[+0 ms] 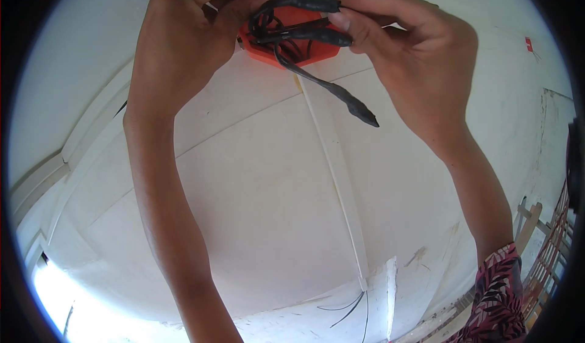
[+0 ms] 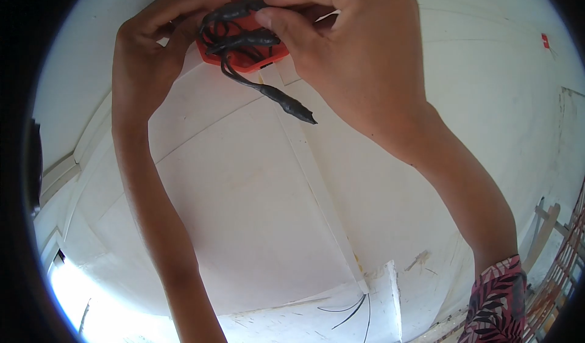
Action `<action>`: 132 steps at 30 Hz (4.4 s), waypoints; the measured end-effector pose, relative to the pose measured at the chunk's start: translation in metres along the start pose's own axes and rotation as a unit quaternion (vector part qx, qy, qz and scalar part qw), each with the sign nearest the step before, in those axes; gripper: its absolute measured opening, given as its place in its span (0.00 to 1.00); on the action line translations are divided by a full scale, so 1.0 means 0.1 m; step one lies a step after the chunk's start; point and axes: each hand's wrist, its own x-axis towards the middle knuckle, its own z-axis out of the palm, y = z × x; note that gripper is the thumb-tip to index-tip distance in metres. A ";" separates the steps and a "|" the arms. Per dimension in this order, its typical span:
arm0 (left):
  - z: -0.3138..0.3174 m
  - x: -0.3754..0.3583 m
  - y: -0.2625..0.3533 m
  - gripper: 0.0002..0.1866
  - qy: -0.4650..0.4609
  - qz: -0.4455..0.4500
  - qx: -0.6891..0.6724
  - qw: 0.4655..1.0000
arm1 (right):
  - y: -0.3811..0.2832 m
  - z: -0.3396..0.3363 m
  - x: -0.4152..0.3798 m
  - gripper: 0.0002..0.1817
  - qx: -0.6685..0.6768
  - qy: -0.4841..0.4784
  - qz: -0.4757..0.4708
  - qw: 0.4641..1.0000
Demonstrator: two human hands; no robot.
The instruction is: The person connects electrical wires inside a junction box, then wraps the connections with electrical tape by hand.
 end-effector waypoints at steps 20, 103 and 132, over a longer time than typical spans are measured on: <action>0.17 0.00 0.28 0.07 0.000 -0.041 0.143 0.989 | 0.43 -0.01 0.12 0.15 -0.268 -0.037 -0.205 0.941; -0.03 -0.12 0.33 0.11 -0.079 0.023 0.272 0.959 | -0.07 0.07 0.24 0.10 -0.421 -0.206 -0.220 0.856; 0.07 0.21 0.31 0.10 -0.123 -0.104 0.210 0.964 | 0.08 -0.03 0.12 0.06 -0.260 -0.176 -0.069 0.947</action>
